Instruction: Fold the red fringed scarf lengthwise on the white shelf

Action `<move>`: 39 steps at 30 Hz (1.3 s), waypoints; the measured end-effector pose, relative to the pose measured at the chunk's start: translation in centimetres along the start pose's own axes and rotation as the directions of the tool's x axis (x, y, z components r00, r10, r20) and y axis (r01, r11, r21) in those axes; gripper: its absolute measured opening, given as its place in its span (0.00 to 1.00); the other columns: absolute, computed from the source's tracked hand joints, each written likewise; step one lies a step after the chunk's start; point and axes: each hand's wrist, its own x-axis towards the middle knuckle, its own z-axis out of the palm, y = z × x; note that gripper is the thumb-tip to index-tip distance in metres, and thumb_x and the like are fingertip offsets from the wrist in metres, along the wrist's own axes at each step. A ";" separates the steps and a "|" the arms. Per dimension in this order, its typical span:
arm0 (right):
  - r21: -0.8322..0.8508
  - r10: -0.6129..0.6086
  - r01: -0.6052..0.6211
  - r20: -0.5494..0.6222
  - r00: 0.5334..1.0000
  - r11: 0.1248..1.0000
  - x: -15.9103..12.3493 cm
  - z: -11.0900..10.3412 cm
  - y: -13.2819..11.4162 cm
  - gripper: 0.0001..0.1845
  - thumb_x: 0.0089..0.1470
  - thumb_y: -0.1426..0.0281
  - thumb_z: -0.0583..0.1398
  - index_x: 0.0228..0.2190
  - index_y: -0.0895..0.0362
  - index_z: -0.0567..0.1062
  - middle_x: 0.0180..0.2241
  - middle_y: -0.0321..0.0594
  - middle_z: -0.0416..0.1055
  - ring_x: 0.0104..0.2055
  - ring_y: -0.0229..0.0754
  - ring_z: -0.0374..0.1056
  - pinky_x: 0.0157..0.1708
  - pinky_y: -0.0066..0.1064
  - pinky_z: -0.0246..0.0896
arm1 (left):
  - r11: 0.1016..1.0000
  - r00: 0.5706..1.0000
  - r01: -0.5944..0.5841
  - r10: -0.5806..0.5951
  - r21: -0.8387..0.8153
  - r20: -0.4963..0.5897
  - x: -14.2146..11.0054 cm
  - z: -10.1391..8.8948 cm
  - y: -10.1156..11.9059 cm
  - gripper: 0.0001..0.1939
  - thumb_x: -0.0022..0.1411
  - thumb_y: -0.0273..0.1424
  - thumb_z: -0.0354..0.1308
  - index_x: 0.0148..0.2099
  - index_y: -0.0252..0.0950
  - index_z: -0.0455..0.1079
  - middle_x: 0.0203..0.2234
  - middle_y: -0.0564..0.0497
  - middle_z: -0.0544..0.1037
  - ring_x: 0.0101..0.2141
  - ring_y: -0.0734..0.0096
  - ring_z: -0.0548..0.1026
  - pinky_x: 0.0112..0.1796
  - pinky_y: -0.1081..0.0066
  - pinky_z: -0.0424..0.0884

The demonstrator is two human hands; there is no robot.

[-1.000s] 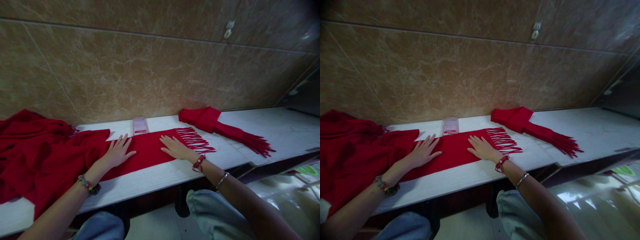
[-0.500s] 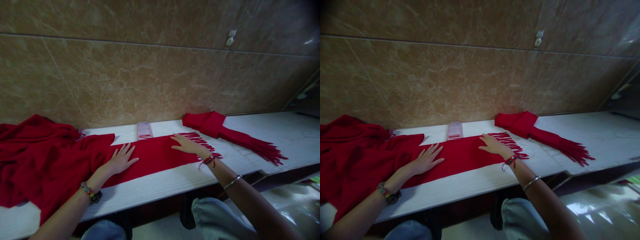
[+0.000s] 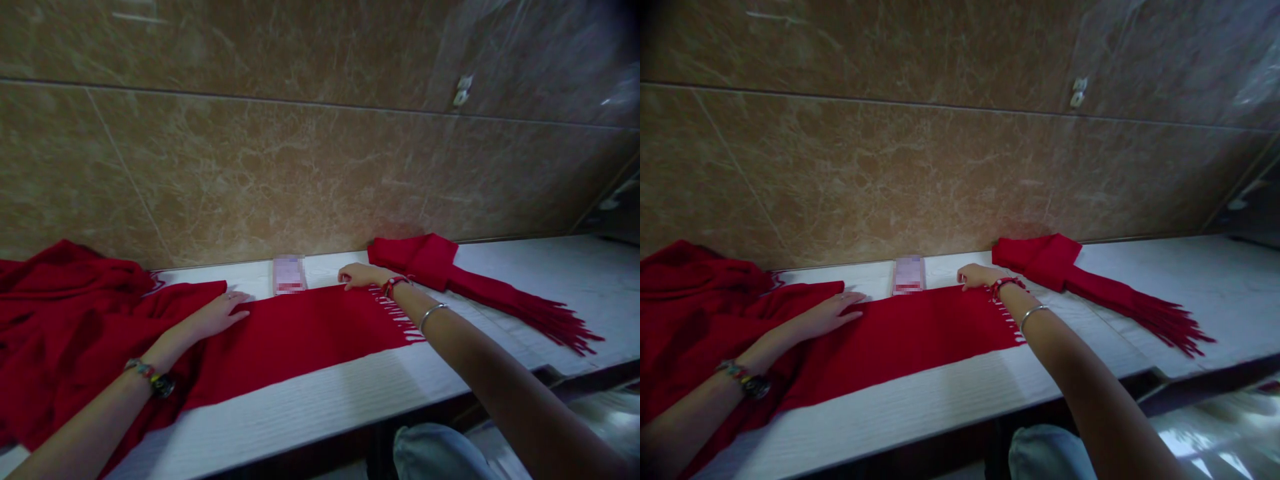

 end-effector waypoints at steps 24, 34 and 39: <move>0.107 0.033 -0.036 0.035 0.999 0.994 -2.6 0.2 4.5 0.10 0.44 0.67 0.61 0.31 0.59 0.75 0.34 0.43 0.72 0.34 0.43 0.66 0.30 0.27 0.56 | 0.990 0.993 -0.077 0.087 0.122 -0.081 -1.2 -1.4 0.5 0.26 0.61 0.42 0.42 0.56 0.34 0.60 0.55 0.43 0.63 0.54 0.60 0.62 0.52 0.62 0.59; 0.199 0.021 0.006 -0.137 0.990 0.980 -4.4 0.4 4.2 0.15 0.54 0.64 0.56 0.40 0.61 0.71 0.37 0.40 0.70 0.37 0.42 0.66 0.36 0.34 0.63 | 0.930 0.921 -0.338 0.358 0.141 -0.153 5.5 0.7 11.9 0.22 0.62 0.36 0.46 0.57 0.36 0.59 0.57 0.43 0.60 0.56 0.62 0.58 0.55 0.63 0.55; 0.199 0.061 -0.024 -0.181 0.982 0.980 -6.0 0.1 4.7 0.17 0.56 0.64 0.55 0.45 0.59 0.67 0.46 0.42 0.64 0.43 0.45 0.64 0.40 0.41 0.63 | 0.950 0.943 -0.302 0.310 0.082 -0.123 9.9 1.6 14.4 0.28 0.62 0.42 0.44 0.61 0.34 0.52 0.60 0.39 0.52 0.59 0.57 0.51 0.55 0.61 0.52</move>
